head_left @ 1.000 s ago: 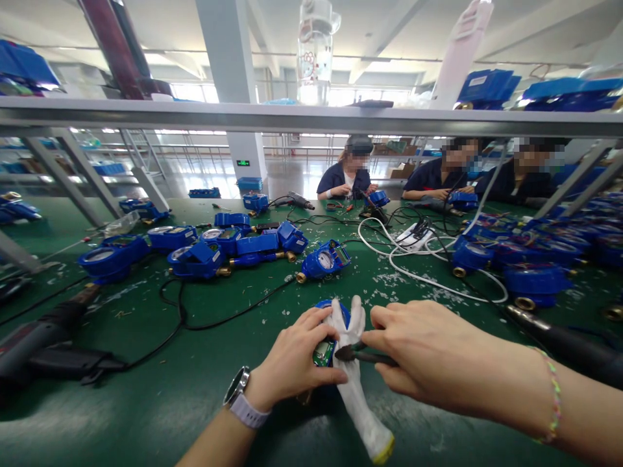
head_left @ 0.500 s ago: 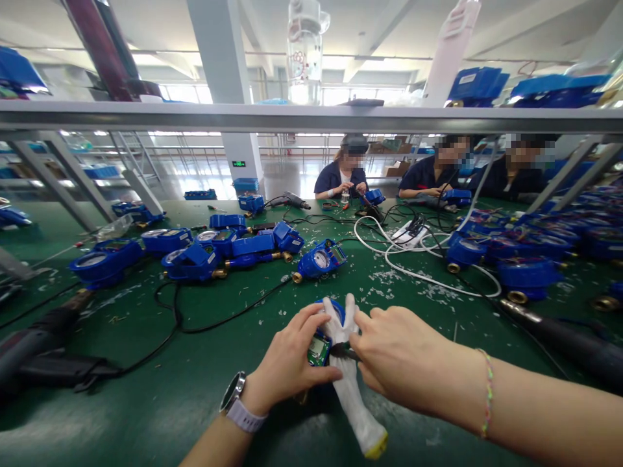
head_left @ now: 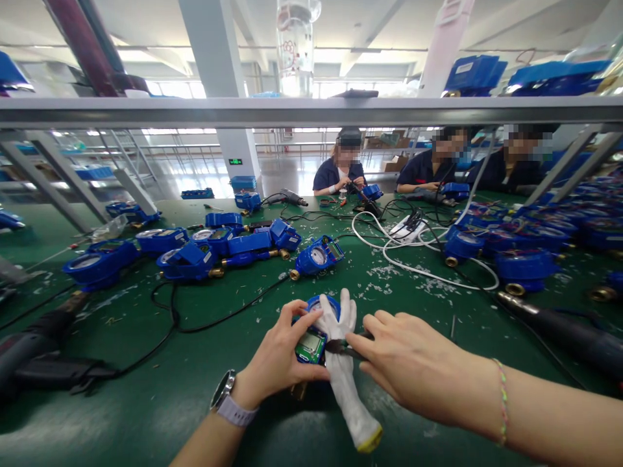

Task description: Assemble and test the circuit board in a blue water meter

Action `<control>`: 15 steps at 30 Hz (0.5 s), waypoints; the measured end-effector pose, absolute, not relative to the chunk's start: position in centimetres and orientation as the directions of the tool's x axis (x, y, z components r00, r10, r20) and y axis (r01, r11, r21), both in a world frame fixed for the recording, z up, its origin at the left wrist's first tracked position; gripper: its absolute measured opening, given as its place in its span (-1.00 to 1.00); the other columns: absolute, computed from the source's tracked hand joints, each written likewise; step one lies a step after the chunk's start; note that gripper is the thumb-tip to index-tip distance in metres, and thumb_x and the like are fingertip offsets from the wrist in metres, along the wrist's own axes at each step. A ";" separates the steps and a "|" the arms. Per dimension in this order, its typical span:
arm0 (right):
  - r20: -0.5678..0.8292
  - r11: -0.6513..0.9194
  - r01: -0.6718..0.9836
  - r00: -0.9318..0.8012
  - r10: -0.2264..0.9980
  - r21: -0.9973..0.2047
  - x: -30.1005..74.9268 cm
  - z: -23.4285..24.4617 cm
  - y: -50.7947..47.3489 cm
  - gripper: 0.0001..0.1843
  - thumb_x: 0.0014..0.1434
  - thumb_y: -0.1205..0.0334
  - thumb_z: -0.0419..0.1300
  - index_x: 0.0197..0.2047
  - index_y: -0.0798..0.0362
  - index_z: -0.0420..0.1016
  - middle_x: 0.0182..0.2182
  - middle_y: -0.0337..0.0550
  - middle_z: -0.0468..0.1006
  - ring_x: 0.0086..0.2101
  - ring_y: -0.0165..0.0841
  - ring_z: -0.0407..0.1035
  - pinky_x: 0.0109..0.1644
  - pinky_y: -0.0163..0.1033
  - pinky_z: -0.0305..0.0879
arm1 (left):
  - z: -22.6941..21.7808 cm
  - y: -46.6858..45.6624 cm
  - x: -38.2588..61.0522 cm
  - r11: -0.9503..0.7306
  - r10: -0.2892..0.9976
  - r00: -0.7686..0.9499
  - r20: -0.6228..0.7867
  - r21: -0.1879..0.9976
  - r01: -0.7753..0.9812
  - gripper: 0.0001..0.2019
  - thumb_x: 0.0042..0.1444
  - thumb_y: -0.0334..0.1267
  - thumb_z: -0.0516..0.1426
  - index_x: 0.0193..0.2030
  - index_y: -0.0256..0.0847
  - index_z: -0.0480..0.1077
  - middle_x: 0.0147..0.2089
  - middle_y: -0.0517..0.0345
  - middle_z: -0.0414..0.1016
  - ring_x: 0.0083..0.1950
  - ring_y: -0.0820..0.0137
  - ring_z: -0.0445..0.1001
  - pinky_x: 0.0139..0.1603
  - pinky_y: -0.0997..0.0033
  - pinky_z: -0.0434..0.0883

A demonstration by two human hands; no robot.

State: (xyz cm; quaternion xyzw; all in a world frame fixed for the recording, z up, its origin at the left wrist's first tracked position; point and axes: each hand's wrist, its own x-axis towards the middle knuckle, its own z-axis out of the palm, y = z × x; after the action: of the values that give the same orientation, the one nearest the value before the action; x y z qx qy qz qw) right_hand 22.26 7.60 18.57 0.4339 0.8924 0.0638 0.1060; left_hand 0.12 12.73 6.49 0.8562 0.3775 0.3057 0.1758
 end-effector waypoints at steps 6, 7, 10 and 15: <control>-0.095 0.643 0.741 -0.638 0.764 0.195 23.0 18.0 7.7 -0.87 0.27 0.26 0.11 -0.14 -0.03 0.45 -0.31 -0.11 0.46 -0.34 -0.14 0.36 -0.38 -0.13 0.17 | 4.8 13.0 0.0 -0.713 0.701 0.426 0.572 0.555 0.428 -0.31 -0.20 0.31 0.26 -0.10 -0.16 0.21 -0.04 0.00 0.29 -0.02 0.18 0.40 -0.07 0.12 0.49; -0.091 0.650 0.736 -0.646 0.758 0.190 23.1 18.0 7.8 -0.86 0.27 0.26 0.11 -0.13 -0.04 0.45 -0.32 -0.12 0.46 -0.34 -0.15 0.36 -0.37 -0.13 0.16 | 5.0 13.0 0.0 -0.708 0.706 0.460 0.539 0.564 0.425 -0.36 -0.18 0.29 0.26 -0.16 -0.17 0.24 -0.07 0.02 0.32 -0.07 0.21 0.40 -0.10 0.16 0.48; -0.072 0.673 0.718 -0.673 0.736 0.178 23.4 17.9 8.0 -0.86 0.28 0.25 0.12 -0.10 -0.05 0.45 -0.31 -0.13 0.47 -0.35 -0.18 0.35 -0.36 -0.14 0.13 | 6.8 13.0 0.1 -0.706 0.696 0.588 0.412 0.543 0.455 -0.44 -0.10 0.21 0.27 -0.09 -0.15 0.36 0.00 0.01 0.37 0.02 0.20 0.38 0.03 0.17 0.43; 0.023 0.722 0.637 -0.754 0.657 0.268 23.5 17.3 8.2 -0.88 0.15 0.32 0.22 -0.19 0.00 0.46 -0.36 -0.12 0.46 -0.40 -0.22 0.31 -0.39 -0.15 0.04 | 10.2 13.4 0.5 -0.724 0.668 0.712 0.217 0.410 0.554 -0.42 -0.07 0.17 0.28 0.07 -0.03 0.41 0.02 0.05 0.37 0.02 0.16 0.37 0.03 0.14 0.42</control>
State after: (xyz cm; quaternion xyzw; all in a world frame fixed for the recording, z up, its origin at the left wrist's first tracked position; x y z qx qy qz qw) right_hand 23.54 8.18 17.27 0.3489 0.9273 0.1306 0.0368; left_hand 0.46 13.36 10.21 0.9112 0.3355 0.1779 0.1597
